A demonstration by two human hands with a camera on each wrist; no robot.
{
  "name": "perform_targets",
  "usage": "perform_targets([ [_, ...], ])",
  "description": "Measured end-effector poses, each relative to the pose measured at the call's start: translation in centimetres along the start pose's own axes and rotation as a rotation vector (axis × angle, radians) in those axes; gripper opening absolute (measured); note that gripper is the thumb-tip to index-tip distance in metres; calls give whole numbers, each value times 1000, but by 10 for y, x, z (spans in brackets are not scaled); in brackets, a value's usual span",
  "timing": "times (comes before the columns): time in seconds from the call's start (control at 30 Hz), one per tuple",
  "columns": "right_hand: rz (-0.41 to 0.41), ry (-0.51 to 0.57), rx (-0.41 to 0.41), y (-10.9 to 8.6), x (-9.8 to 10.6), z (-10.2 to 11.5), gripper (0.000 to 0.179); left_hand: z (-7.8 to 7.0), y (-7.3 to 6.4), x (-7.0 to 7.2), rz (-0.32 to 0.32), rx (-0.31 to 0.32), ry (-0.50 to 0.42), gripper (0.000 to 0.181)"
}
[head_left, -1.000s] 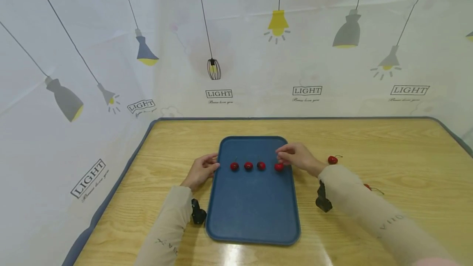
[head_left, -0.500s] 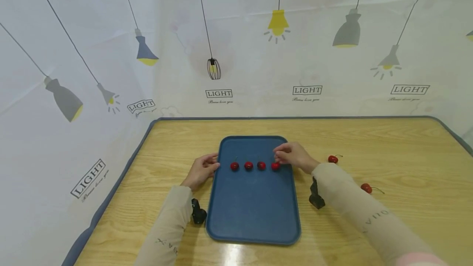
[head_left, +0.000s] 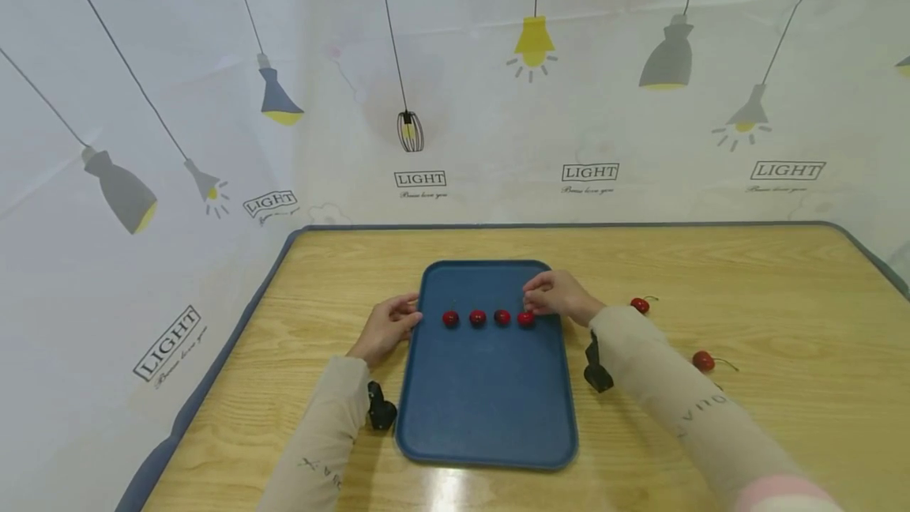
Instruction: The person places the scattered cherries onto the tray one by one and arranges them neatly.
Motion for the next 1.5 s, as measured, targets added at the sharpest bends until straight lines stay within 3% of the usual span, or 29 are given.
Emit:
perform_targets([
  [0.47, 15, -8, -45, 5, -2, -2, 23, 4, 1, 0, 2, 13, 3, 43],
  [0.73, -4, 77, -73, 4, 0, -7, 24, 3, 1, 0, 3, 15, 10, 43],
  [1.03, -8, 157, -66, 2, 1, -9, 28, -21, -14, -6, 44, 3, -9, 44],
  [1.23, -12, 190, -66, 5, 2, -12, 29, 0, 0, -1, 12, 3, 6, 43],
  [1.5, -52, 208, -83, 6, 4, -14, 28, 2, 0, -1, 6, 5, 2, 42],
])
Point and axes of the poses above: each hand's wrist, its own y-axis towards the middle knuckle, its own x-axis out of the back of the hand, z = x × y, the point moved 10 cm from there along y, towards the middle knuckle, and after that the axes turned 13 degrees about z, right-handed, at the moved point
